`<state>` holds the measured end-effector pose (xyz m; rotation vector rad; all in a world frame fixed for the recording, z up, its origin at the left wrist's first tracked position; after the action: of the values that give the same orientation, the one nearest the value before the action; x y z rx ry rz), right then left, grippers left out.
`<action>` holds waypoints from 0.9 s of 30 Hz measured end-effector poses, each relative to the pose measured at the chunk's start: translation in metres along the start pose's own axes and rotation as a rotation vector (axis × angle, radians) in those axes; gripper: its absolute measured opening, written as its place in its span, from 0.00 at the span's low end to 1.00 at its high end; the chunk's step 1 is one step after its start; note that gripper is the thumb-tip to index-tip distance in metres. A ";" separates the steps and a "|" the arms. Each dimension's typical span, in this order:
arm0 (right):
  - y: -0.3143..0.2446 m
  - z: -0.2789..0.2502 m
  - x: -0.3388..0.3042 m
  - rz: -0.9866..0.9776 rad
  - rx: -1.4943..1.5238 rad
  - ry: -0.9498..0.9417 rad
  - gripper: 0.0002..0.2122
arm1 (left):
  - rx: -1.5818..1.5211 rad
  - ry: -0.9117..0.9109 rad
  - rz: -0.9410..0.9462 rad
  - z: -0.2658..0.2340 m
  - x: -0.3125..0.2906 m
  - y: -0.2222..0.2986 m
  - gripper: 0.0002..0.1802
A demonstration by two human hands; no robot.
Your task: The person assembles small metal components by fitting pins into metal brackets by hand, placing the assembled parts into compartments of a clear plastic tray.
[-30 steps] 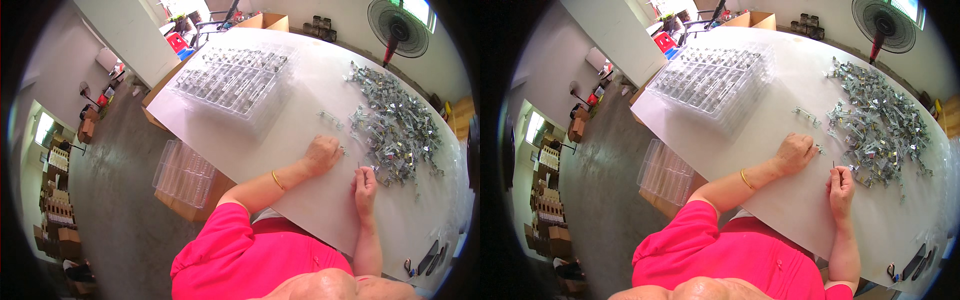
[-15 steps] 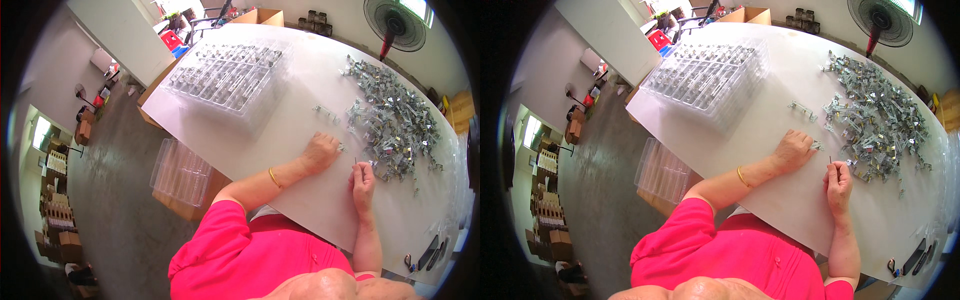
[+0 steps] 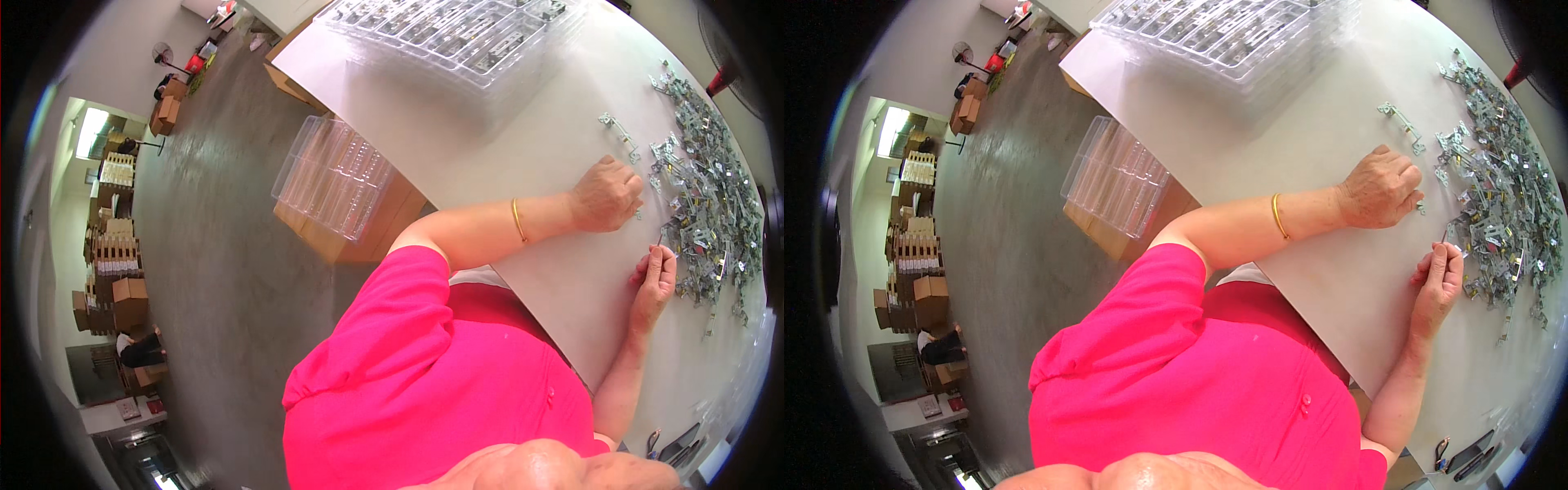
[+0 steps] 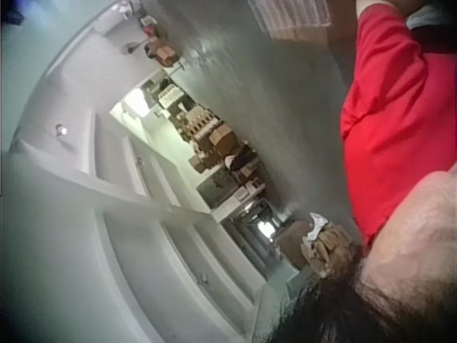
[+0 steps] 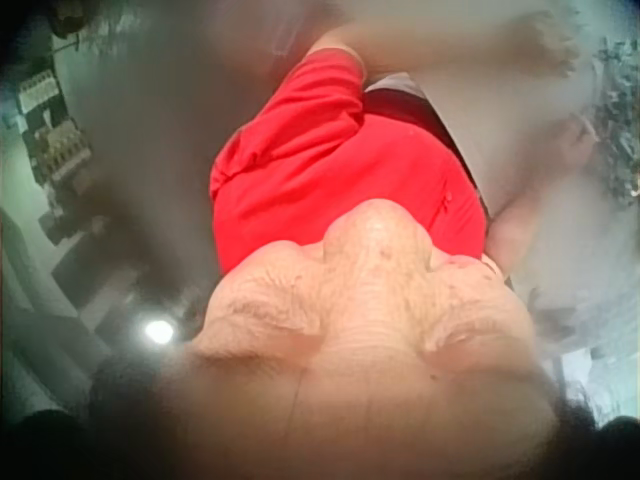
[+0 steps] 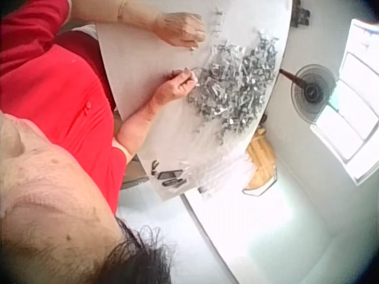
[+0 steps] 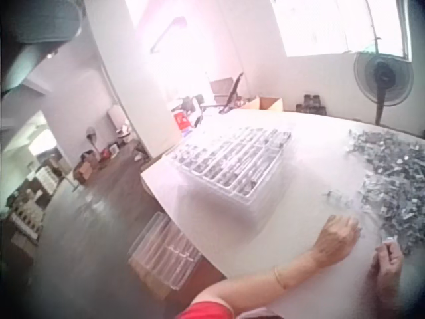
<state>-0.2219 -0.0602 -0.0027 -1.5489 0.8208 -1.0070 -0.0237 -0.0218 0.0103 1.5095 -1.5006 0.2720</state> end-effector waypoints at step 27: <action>0.016 -0.015 0.004 0.010 0.093 0.058 0.08 | 0.817 0.407 -1.000 -0.353 -0.259 -0.171 0.06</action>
<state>-0.2337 -0.0732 -0.0162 -1.4410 0.8095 -1.0723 0.2260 0.3679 -0.0713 2.4495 -0.1605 0.5675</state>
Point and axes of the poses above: each hand's wrist, its own x-axis towards the middle knuckle, its own z-axis out of the palm, y = z × x, the point moved 3 cm from there along x, towards the middle knuckle, and after that the axes turned 8 degrees about -z, right-handed, at the moved point
